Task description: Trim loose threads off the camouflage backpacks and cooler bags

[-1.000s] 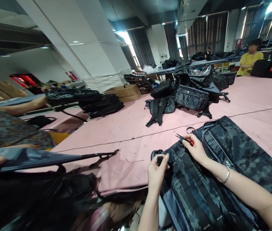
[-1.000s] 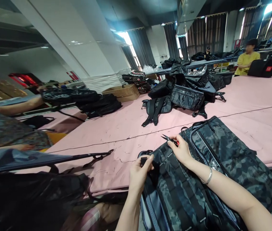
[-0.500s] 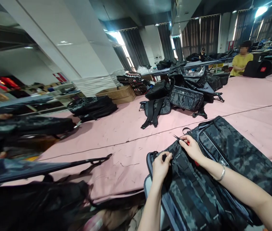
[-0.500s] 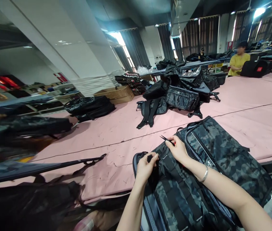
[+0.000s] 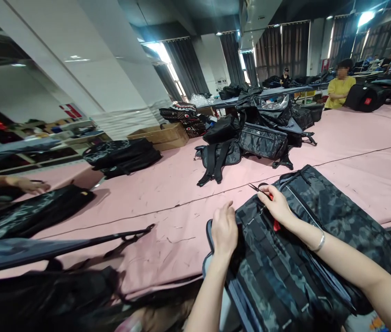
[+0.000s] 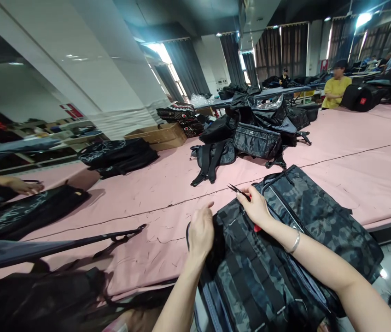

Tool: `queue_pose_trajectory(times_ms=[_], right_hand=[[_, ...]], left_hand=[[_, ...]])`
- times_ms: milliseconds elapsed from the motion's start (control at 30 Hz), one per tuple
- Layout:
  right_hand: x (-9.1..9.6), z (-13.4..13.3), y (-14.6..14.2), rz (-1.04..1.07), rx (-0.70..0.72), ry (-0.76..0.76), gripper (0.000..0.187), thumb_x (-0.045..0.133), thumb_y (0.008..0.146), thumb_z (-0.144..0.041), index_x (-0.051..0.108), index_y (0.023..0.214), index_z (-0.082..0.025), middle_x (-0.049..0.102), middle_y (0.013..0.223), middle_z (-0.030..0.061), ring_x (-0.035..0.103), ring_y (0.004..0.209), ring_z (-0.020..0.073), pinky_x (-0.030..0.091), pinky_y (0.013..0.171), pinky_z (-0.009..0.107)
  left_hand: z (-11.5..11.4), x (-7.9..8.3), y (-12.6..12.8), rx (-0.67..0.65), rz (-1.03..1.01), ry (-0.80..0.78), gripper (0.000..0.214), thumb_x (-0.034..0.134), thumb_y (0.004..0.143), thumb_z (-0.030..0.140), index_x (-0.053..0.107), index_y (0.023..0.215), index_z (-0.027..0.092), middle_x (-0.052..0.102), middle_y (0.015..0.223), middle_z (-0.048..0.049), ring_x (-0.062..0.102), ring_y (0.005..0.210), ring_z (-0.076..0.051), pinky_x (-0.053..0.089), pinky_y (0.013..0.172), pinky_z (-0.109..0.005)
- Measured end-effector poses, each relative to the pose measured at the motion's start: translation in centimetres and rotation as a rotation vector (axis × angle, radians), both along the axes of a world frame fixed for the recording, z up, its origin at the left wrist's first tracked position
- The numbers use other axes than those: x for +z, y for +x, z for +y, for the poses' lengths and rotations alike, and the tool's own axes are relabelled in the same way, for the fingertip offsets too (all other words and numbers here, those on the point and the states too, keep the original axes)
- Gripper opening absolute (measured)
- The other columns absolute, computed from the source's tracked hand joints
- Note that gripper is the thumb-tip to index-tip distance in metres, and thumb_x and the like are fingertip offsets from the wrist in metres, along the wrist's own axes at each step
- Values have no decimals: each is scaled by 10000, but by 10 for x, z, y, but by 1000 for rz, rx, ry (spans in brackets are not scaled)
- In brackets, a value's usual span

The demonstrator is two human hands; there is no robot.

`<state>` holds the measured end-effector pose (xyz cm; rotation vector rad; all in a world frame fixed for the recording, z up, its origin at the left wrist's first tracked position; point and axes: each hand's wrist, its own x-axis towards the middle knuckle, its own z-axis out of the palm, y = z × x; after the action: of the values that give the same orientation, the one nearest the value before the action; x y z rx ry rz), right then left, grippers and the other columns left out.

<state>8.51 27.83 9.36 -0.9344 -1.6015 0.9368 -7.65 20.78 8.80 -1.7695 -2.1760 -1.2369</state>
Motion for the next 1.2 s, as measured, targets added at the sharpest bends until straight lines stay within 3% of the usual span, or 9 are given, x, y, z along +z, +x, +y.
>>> queue_pose_trajectory(times_ms=[100,167,267,367,467,567,867,1100,1200], right_hand=[[10,0,17,-219,-78,134,202,490,835,-361,557,943,-203,617,949,34,565,877,172,434,767,302],[8,1,29,-373,-149,200,190,487,845,-329,551,962,-194,604,959,49,556,886,178,430,766,302],[-2,3,43,-561,-191,260,188,496,849,-270,536,1010,-182,592,972,65,553,888,183,428,763,294],[-10,3,49,-704,-164,300,155,503,851,-237,541,992,-184,586,953,63,557,855,177,427,716,270],[-10,1,49,-825,-157,331,119,477,869,-236,555,950,-197,581,914,59,557,793,168,410,662,257],[-8,-1,48,-917,-153,346,113,461,878,-239,561,921,-212,579,881,52,554,746,166,391,625,256],[-8,-4,48,-952,-51,407,114,508,859,-262,558,948,-212,581,907,43,557,746,157,370,591,245],[-9,-4,44,-940,-68,393,107,485,870,-256,561,932,-214,589,894,37,559,751,158,365,589,250],[-10,-2,44,-896,-77,372,84,504,860,-244,568,905,-213,597,865,24,558,751,155,371,608,248]], left_hand=[[22,-4,7,-12,369,-156,501,371,857,426,482,1224,105,557,928,-162,518,874,-285,420,731,-418],[34,-9,8,-30,491,-204,542,437,830,430,444,1252,90,540,1057,-204,484,964,-330,406,765,-468],[39,-13,8,-55,487,-74,494,451,838,384,447,1241,99,477,1217,-217,426,1095,-332,367,856,-478],[32,-11,13,-173,437,66,266,462,846,326,600,1028,190,541,1153,-134,466,1059,-260,352,879,-412],[27,-9,23,-280,456,32,157,564,788,335,633,865,217,590,1065,-95,501,1000,-248,347,840,-410],[32,-11,33,-266,478,-5,121,583,772,274,623,861,201,602,1052,-104,512,988,-255,332,822,-424],[41,-13,35,-251,340,-10,128,466,816,214,581,763,192,606,949,-81,526,911,-232,345,774,-384],[38,-14,41,-295,397,70,138,444,819,162,576,787,187,616,948,-80,530,916,-225,337,814,-390],[40,-12,36,-286,216,98,122,465,806,186,577,757,186,609,925,-72,535,907,-212,367,812,-365]])
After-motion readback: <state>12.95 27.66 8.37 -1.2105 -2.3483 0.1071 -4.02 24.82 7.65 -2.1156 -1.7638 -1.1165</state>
